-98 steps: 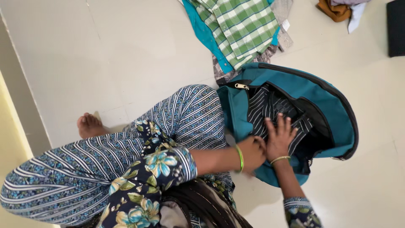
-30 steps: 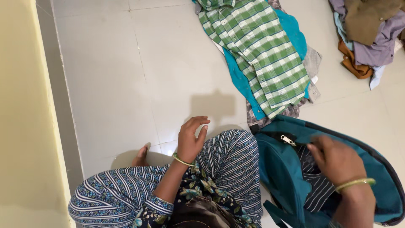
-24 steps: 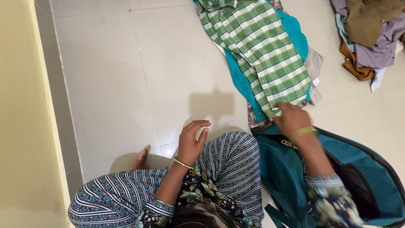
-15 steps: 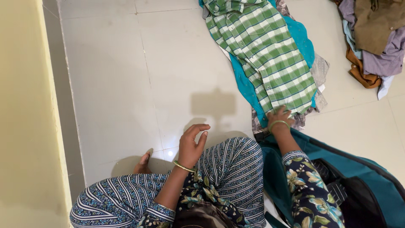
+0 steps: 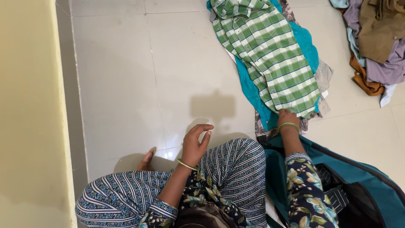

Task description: The person buttons a green checkered shirt by hand while sitting on the floor next to a bag and other clothes. They then spread the shirt flat on the floor and smooth it out.

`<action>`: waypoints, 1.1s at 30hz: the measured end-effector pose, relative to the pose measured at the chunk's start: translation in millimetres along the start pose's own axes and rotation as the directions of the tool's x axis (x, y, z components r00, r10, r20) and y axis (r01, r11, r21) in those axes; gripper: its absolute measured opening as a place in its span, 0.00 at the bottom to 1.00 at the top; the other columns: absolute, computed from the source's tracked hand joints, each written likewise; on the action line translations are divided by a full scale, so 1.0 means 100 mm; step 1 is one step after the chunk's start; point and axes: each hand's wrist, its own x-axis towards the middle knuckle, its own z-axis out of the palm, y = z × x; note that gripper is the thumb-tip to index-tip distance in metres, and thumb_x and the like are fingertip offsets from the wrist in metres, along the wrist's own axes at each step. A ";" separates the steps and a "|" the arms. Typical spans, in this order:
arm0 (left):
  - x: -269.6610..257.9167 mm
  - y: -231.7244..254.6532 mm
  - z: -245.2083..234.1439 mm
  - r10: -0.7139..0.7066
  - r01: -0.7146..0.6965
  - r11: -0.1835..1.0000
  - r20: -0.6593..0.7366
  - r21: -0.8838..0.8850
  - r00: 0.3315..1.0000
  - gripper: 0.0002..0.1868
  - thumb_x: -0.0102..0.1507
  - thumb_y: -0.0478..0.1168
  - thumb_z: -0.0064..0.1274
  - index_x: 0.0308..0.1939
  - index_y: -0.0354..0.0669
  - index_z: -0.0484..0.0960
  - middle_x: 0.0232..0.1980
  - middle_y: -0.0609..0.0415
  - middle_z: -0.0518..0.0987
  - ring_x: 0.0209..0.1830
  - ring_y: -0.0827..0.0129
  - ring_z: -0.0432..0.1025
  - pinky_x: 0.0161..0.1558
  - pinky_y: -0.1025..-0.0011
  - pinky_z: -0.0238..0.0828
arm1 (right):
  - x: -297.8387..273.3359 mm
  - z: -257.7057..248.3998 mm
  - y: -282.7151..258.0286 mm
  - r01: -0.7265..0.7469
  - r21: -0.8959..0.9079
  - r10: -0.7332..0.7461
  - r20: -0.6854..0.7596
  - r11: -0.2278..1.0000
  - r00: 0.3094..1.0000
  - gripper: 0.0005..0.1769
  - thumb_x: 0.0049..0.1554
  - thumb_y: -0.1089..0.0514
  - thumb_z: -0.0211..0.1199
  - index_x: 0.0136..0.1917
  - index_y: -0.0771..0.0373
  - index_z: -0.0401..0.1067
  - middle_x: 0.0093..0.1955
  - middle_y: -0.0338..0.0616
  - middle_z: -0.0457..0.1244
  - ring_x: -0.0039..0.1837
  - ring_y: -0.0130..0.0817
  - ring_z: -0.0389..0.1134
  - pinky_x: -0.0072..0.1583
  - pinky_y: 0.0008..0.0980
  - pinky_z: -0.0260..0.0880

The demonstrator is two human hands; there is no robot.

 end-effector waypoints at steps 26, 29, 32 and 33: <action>0.19 -1.09 0.37 -0.372 0.469 0.621 0.290 -0.628 0.882 0.28 0.73 0.55 0.35 0.64 0.39 0.75 0.62 0.49 0.80 0.60 0.62 0.75 0.61 0.63 0.70 | -1.21 -2.03 -2.33 0.782 0.353 -0.402 -0.707 0.513 0.582 0.07 0.50 0.66 0.68 0.44 0.61 0.80 0.43 0.48 0.70 0.48 0.50 0.68 0.55 0.45 0.65; 0.19 -1.68 0.37 -0.472 0.445 0.024 0.382 -0.895 0.794 0.32 0.75 0.58 0.35 0.69 0.34 0.71 0.66 0.40 0.77 0.65 0.55 0.73 0.67 0.57 0.71 | -1.84 -1.98 -2.94 0.789 0.533 -0.596 -0.539 0.306 0.595 0.11 0.47 0.66 0.66 0.45 0.59 0.79 0.44 0.44 0.70 0.49 0.47 0.70 0.56 0.42 0.68; 0.28 -2.17 0.26 -0.236 0.285 -0.037 0.286 -0.958 0.929 0.29 0.74 0.55 0.37 0.72 0.41 0.68 0.70 0.44 0.73 0.66 0.52 0.71 0.67 0.53 0.69 | -2.27 -2.04 -3.23 0.698 0.680 -0.535 -0.512 0.226 0.672 0.10 0.53 0.63 0.67 0.50 0.61 0.77 0.50 0.46 0.69 0.55 0.46 0.70 0.59 0.41 0.70; 0.29 -2.26 0.24 -0.239 0.253 -0.032 0.254 -0.967 0.937 0.29 0.73 0.56 0.37 0.71 0.41 0.69 0.69 0.44 0.74 0.65 0.52 0.72 0.66 0.53 0.69 | -2.33 -2.07 -3.26 0.647 0.739 -0.509 -0.490 0.187 0.707 0.09 0.57 0.63 0.67 0.52 0.61 0.76 0.53 0.45 0.69 0.58 0.45 0.71 0.61 0.40 0.70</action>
